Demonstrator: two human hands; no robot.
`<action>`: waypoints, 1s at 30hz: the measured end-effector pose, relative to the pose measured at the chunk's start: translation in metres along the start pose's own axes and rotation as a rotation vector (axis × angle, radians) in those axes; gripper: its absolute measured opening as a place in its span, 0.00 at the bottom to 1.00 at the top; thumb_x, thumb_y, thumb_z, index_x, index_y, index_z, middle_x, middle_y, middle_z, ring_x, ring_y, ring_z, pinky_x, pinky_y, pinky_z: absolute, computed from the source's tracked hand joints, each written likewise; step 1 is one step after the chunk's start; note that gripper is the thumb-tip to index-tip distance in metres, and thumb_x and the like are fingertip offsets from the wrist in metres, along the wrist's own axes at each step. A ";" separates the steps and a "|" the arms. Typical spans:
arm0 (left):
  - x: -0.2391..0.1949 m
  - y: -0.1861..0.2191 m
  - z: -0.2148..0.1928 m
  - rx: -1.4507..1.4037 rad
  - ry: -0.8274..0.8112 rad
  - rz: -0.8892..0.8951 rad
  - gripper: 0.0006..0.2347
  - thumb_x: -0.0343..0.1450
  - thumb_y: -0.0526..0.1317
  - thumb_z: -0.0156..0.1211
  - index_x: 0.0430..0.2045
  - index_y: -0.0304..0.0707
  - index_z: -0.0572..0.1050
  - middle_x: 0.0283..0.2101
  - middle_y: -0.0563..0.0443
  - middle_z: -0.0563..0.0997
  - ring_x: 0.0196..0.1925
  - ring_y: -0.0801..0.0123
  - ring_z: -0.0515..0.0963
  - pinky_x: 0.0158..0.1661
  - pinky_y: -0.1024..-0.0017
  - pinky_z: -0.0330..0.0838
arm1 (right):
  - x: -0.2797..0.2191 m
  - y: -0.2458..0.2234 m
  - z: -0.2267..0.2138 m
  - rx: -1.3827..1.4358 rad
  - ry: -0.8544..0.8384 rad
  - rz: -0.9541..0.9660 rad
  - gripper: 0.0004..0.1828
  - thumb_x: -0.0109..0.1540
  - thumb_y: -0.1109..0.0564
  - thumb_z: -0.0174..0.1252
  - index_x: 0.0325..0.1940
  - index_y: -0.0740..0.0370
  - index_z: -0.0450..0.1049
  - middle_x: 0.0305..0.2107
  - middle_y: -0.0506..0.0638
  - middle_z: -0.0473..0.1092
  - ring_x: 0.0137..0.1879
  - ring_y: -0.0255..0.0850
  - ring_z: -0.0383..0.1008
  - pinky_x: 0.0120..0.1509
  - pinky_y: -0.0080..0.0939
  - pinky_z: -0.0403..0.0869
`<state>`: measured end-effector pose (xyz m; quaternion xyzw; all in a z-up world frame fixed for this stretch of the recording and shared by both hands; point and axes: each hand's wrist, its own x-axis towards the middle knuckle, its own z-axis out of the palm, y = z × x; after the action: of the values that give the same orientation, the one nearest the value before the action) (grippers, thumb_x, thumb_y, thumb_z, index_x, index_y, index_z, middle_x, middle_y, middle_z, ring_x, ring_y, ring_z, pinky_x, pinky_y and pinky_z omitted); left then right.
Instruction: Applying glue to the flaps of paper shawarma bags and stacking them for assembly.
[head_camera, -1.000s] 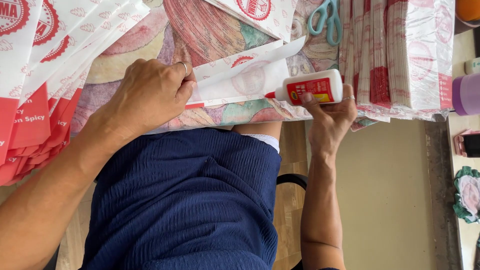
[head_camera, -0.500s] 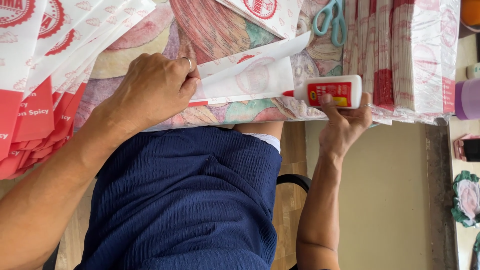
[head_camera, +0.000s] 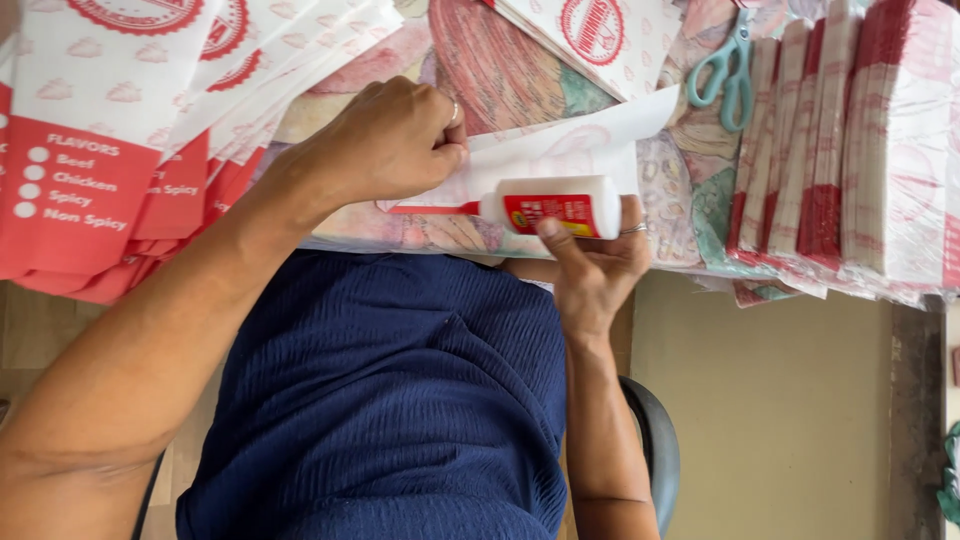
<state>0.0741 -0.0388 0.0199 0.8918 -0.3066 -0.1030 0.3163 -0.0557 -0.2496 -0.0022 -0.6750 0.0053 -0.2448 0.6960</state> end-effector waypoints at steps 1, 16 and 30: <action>0.002 -0.001 -0.001 -0.017 -0.026 -0.019 0.07 0.69 0.39 0.59 0.26 0.38 0.81 0.28 0.45 0.85 0.33 0.49 0.82 0.35 0.53 0.72 | -0.004 0.001 0.011 0.076 -0.034 0.019 0.22 0.57 0.67 0.72 0.52 0.64 0.72 0.43 0.55 0.77 0.48 0.41 0.78 0.55 0.45 0.84; -0.042 0.002 0.038 0.406 0.202 0.319 0.08 0.75 0.50 0.61 0.31 0.54 0.83 0.31 0.57 0.82 0.32 0.59 0.84 0.27 0.56 0.76 | -0.014 0.008 -0.022 0.392 0.001 0.095 0.42 0.63 0.47 0.67 0.70 0.79 0.60 0.66 0.69 0.62 0.63 0.55 0.73 0.73 0.56 0.72; -0.069 -0.002 0.056 0.504 0.389 0.458 0.10 0.75 0.43 0.59 0.48 0.48 0.83 0.58 0.36 0.81 0.63 0.49 0.80 0.53 0.57 0.78 | -0.019 0.021 -0.095 0.378 0.154 0.202 0.29 0.68 0.60 0.54 0.70 0.77 0.59 0.73 0.62 0.55 0.73 0.57 0.63 0.72 0.61 0.70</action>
<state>-0.0005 -0.0233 -0.0256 0.8530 -0.4476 0.2195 0.1546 -0.0978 -0.3324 -0.0363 -0.5080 0.0800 -0.2212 0.8286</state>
